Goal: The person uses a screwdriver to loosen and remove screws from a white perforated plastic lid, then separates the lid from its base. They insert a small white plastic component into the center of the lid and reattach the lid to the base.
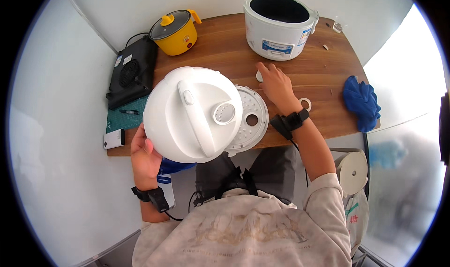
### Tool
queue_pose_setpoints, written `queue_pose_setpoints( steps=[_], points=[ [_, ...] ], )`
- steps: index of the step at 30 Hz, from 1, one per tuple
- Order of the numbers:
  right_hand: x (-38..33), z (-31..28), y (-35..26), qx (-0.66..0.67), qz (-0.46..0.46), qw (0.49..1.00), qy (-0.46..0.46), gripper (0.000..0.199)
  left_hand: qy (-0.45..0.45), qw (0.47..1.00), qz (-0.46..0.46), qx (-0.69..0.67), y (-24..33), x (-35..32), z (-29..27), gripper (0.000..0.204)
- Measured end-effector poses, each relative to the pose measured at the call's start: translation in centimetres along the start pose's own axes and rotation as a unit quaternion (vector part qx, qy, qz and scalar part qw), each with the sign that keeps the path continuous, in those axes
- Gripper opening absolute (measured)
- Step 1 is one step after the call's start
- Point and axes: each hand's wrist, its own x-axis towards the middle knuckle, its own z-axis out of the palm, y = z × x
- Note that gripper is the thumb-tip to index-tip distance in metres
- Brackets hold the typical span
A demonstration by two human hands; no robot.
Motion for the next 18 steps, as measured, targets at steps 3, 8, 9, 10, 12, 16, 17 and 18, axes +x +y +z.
queue_pose_setpoints(
  steps=[3, 8, 9, 10, 12, 16, 17, 18],
  points=[
    [0.1, -1.2, 0.4, -0.003, 0.011, 1.000, -0.011, 0.044, 0.001, 1.000, -0.018, -0.024, -0.5, 0.7, 0.0, 0.072],
    [-2.4, -4.9, -0.8, 0.382, 0.118, 0.916, -0.029, 0.039, 0.002, 0.998, -0.050, -0.028, -0.8, 1.2, -0.3, 0.075],
    [-3.2, -5.8, -1.4, 0.493, 0.163, 0.854, -0.046, 0.039, -0.003, 0.998, -0.055, -0.030, -0.9, 1.4, -0.2, 0.076],
    [-4.1, -6.9, -1.9, 0.559, 0.182, 0.807, -0.060, 0.038, -0.008, 0.998, -0.061, -0.031, -1.1, 1.6, -0.2, 0.076],
    [-6.3, -8.8, -3.4, 0.684, 0.216, 0.692, -0.087, 0.038, 0.015, 0.998, -0.048, -0.027, -1.6, 1.8, 0.3, 0.078],
    [-8.6, -9.9, -5.4, 0.672, 0.186, 0.699, -0.159, 0.034, -0.003, 0.996, -0.075, -0.048, -2.0, 2.3, 1.1, 0.079],
    [-8.8, -9.8, -5.8, 0.656, 0.185, 0.716, -0.148, 0.032, -0.010, 0.995, -0.081, -0.049, -2.1, 2.5, 1.2, 0.079],
    [-8.9, -9.6, -6.2, 0.640, 0.184, 0.733, -0.138, 0.030, -0.017, 0.995, -0.086, -0.049, -2.2, 2.7, 1.4, 0.080]
  ],
)
